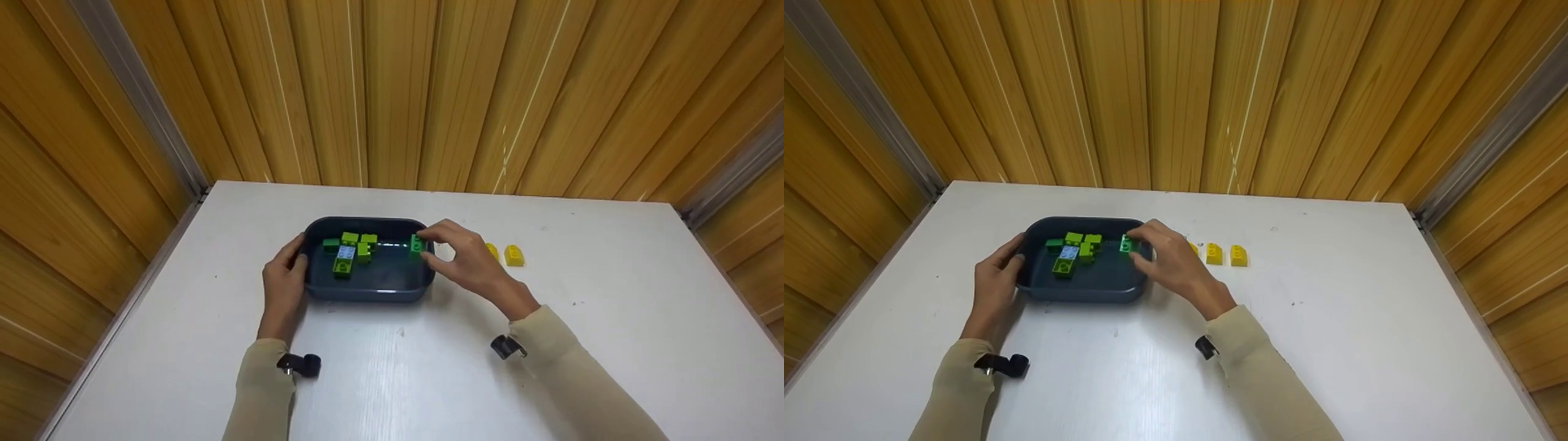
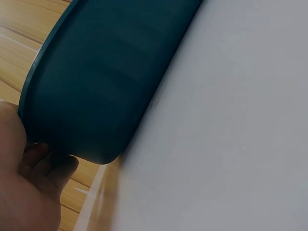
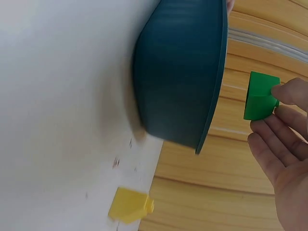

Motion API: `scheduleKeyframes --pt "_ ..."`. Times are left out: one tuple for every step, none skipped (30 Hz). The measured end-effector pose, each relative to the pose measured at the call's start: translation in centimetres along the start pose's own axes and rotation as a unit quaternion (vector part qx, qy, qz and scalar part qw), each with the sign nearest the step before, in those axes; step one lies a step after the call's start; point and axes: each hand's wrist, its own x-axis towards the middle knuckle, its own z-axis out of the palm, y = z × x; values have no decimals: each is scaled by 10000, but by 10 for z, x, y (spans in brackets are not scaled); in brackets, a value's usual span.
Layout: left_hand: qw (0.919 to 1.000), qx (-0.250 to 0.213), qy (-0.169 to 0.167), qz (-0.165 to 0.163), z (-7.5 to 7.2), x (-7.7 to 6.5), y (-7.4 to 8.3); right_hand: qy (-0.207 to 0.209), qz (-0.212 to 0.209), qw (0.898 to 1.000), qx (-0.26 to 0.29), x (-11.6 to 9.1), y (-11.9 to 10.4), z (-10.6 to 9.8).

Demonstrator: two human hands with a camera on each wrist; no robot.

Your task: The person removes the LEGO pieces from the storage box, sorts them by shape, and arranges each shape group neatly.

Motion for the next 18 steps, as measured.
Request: scheduleKeyframes --pt "10000 -9 0 3 0 0 0 16 -2 10000 -47 -2 2 -4" --pt "10000 -13 1 14 0 0 0 39 0 10000 -74 -4 4 -7" --pt "10000 -13 6 22 0 0 0 61 -7 9999 -91 -5 7 -11" --pt "10000 -18 11 37 0 0 0 80 -14 9999 -116 -7 9 -15" --pt "10000 -9 15 52 0 -1 0 107 -14 9998 -137 -9 12 -18" --pt "10000 -7 24 66 0 -1 0 128 -7 9998 -155 -10 15 -22" --pt "10000 0 34 79 0 -1 0 142 2 9997 -176 -12 18 -25" --pt "10000 11 43 85 0 -1 0 151 15 9997 -188 -14 20 -29" --pt "9999 16 49 88 0 -1 0 155 27 9997 -209 -16 23 -33" --pt "9999 35 52 88 0 -1 -1 153 56 9996 -247 -18 26 -36" --pt "9999 47 54 86 0 -1 -1 146 91 9995 -267 -20 29 -40" --pt "9999 45 55 77 0 -1 -1 130 129 9994 -282 -22 31 -43" --pt "9999 41 52 76 0 0 -1 111 179 9993 -308 -24 34 -47" --pt "10000 33 48 81 0 0 -2 96 224 9991 -334 -26 37 -50" --pt "10000 22 42 82 0 0 -2 90 282 9989 -367 -29 40 -53" --pt "10000 11 39 79 0 0 -2 83 347 9986 -392 -32 43 -56" --pt "10000 -7 34 74 0 0 -1 80 411 9983 -412 -35 47 -59" --pt "10000 -14 29 73 0 -1 -1 73 460 9979 -440 -38 50 -62"
